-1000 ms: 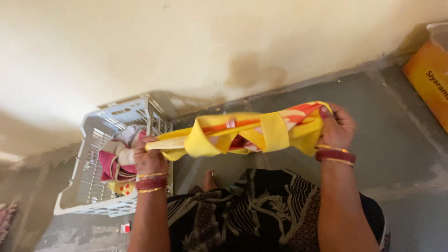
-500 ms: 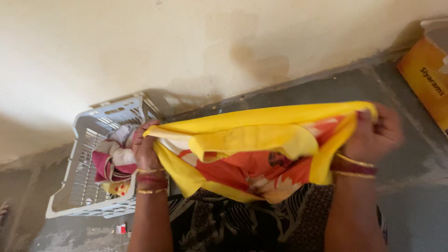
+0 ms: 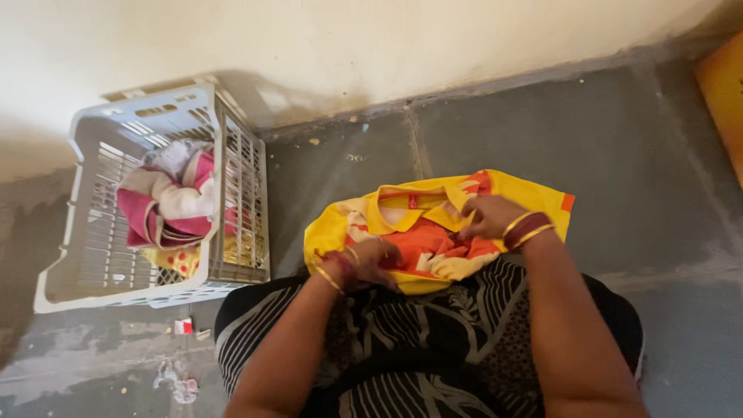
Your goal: The person sits on the floor and folds several pieces of clothing, including a yellow polka-dotted cloth, a white patterned cloth, a pink and white striped towel, and a yellow t-shirt. The person places the folded items into a white plastic basket.
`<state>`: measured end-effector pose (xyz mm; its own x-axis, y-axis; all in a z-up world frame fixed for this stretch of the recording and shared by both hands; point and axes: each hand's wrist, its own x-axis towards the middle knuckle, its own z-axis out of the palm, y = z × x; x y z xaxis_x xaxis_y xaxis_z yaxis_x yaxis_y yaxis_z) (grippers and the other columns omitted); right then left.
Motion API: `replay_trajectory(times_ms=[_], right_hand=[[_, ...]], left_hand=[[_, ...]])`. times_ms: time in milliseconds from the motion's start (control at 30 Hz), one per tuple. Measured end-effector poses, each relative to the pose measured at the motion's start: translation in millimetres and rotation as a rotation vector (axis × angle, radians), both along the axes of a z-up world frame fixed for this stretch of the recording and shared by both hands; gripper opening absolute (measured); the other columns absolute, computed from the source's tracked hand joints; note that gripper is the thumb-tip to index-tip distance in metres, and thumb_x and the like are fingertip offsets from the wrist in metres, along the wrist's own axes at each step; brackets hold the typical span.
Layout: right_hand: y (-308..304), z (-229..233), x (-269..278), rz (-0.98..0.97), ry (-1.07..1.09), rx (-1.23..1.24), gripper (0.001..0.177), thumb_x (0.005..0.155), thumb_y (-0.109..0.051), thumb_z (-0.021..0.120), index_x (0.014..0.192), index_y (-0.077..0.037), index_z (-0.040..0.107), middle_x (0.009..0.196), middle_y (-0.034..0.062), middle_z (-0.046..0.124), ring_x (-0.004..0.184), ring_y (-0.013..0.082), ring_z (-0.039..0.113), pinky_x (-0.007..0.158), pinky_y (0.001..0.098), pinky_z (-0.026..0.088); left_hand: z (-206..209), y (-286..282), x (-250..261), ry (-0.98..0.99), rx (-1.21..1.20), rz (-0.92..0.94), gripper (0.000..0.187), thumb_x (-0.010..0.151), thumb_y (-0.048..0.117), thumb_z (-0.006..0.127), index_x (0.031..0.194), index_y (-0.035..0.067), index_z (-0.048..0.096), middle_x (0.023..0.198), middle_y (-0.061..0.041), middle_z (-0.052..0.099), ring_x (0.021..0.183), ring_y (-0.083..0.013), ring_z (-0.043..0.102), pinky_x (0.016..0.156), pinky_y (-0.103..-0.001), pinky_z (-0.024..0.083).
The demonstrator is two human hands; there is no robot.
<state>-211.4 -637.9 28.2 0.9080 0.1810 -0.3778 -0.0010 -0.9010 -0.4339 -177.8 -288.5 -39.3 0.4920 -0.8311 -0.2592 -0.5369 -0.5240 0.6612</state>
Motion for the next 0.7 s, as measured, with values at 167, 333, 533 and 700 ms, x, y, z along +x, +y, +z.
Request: replay_trajectory(times_ms=[167,333,533,700], right_hand=[[53.4,-28.8,-14.4,0.326,0.33,-0.058,0.064,0.068,-0.038,0.091,0.119,-0.009,0.065,0.112,0.01,0.074,0.106,0.0279,0.071,0.09,0.0389,0.056],[62.6,-53.6,-14.0,0.317,0.105,-0.155,0.039,0.086,-0.039,0.069,0.118,-0.016,0.071,0.116,0.0133,0.072,0.11,0.0327,0.068,0.096,0.0422,0.052],[-31.1,-11.2,-6.6,-0.061,-0.274,-0.2,0.026,0.087,-0.014,0.059,0.106,-0.015,0.077,0.11,0.0154,0.074,0.103,0.0365,0.069,0.092,0.0474,0.053],[-100.4,22.9,-40.1,-0.483,-0.304,-0.279,0.025,0.094,-0.01,0.062,0.112,-0.012,0.079,0.111,0.0194,0.075,0.102,0.0381,0.069,0.091,0.0486,0.054]], left_hand=[[-33.8,-20.2,-2.9,-0.163,0.092,-0.201,0.027,0.084,0.023,0.077,0.11,0.014,0.076,0.106,-0.015,0.075,0.101,-0.0357,0.07,0.09,-0.045,0.054],[-7.7,2.5,32.2,-0.251,-0.607,0.28,0.023,0.069,-0.004,0.067,0.09,0.004,0.073,0.093,-0.015,0.074,0.089,-0.0328,0.072,0.082,-0.038,0.058],[62.6,66.1,30.9,-0.111,-0.81,0.351,0.038,0.071,-0.018,0.048,0.093,0.0,0.072,0.102,-0.012,0.075,0.098,-0.0258,0.072,0.092,-0.035,0.056],[88.3,107.1,40.8,0.063,-0.979,0.3,0.029,0.068,-0.013,0.047,0.084,0.001,0.069,0.095,-0.011,0.074,0.105,-0.0276,0.07,0.098,-0.037,0.055]])
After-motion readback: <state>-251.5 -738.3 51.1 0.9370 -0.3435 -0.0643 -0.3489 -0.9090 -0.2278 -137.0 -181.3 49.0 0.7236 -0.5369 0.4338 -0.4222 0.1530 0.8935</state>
